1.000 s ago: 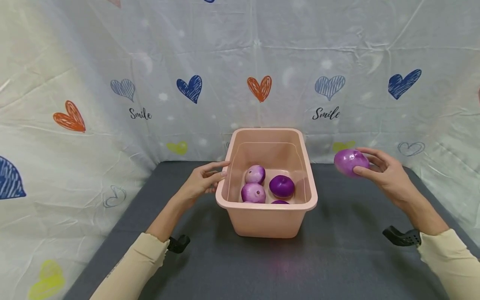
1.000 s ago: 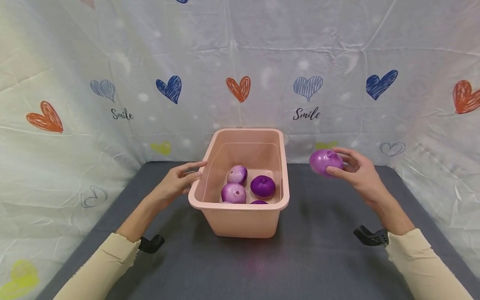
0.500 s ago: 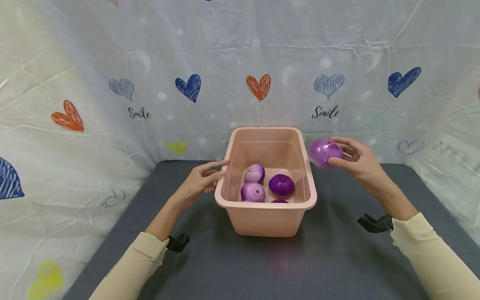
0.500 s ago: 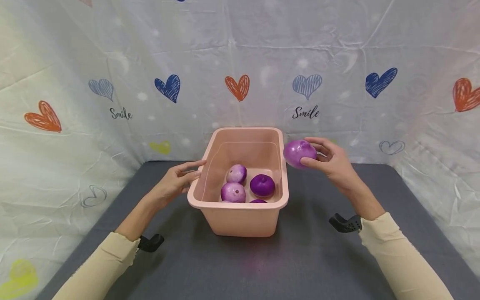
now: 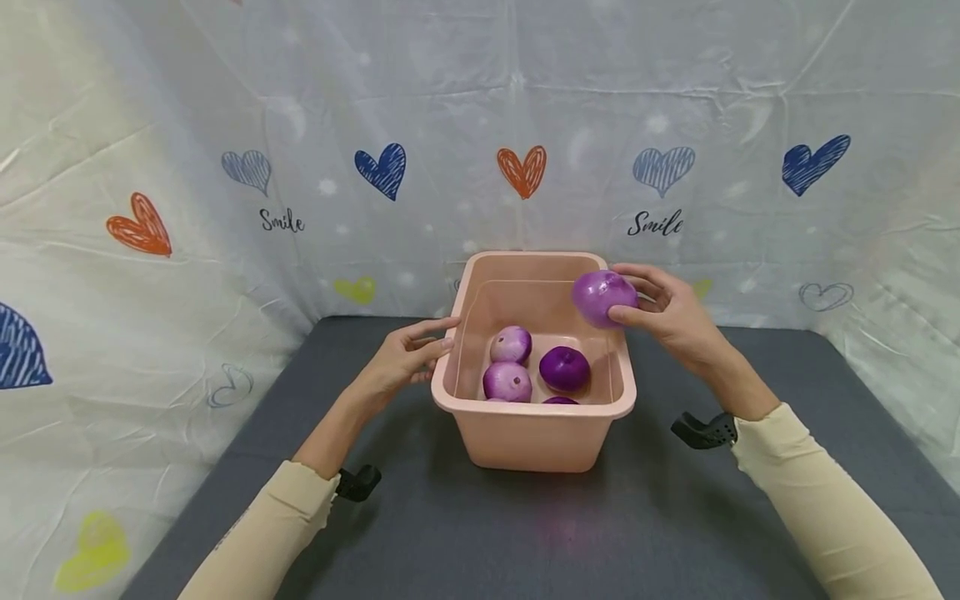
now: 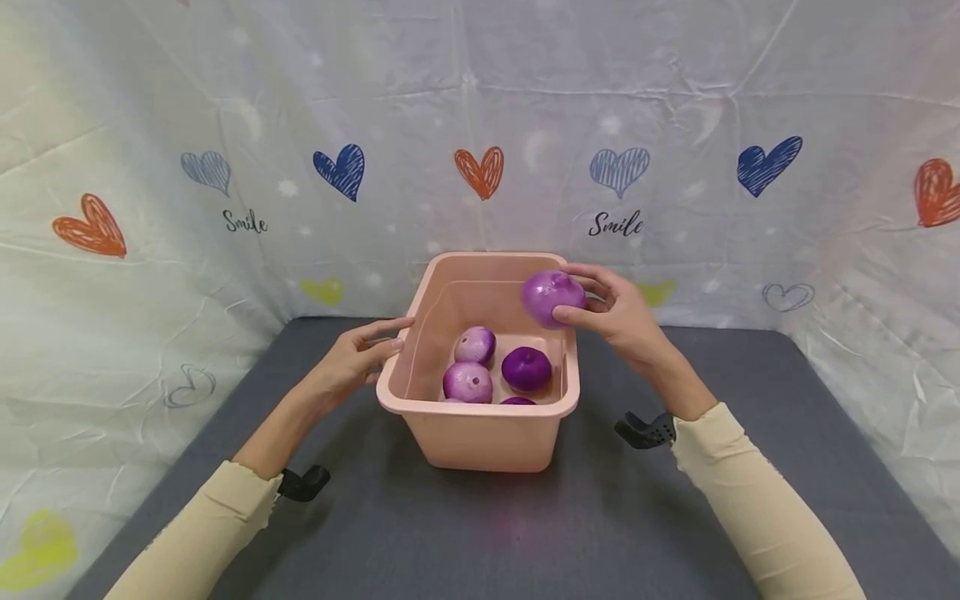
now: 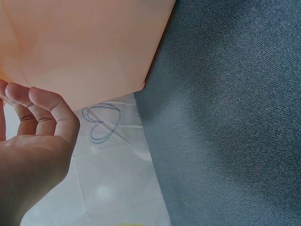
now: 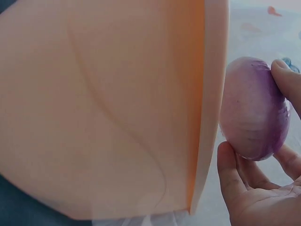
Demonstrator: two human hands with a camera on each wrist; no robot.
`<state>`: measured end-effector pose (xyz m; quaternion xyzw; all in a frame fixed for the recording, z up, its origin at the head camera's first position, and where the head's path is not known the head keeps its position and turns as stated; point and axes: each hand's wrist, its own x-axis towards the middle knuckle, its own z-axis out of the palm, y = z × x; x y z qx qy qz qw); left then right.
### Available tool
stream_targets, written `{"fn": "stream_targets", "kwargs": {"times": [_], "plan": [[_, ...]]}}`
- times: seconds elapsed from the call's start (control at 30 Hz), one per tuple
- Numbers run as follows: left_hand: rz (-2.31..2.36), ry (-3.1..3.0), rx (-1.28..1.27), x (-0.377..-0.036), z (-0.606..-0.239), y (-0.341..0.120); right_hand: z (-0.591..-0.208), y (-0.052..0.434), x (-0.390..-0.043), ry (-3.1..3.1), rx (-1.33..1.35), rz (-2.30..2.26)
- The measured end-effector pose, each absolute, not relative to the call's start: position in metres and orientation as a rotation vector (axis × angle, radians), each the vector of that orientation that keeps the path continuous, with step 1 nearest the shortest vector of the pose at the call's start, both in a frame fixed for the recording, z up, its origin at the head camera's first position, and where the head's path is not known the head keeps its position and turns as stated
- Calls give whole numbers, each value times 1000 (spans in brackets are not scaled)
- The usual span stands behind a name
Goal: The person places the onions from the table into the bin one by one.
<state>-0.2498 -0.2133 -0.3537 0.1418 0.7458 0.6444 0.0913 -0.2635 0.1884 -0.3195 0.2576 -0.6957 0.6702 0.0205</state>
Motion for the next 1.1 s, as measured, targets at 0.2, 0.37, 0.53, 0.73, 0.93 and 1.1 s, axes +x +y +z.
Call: {"fn": "stream_targets", "kwargs": {"times": [0.2,0.37,0.53,0.73,0.93,1.1], "plan": [[1912,2218,432,-250,-353,-213,-315,174,-268,-2151,838,2063],[1904,2228,450,-248,-353,-214,-314,165,-269,-2114,902,2124],[1897,2231,453,-248,-353,-215,-313,161,-267,-2091,925,2169],[1899,2231,477,-250,-354,-214,-314,164,-266,-2063,956,2234],[1889,2254,484,-251,-353,-214,-316,170,-265,-2057,977,2212],[1880,2262,479,-251,-354,-214,-320,180,-264,-2032,935,2232]]}}
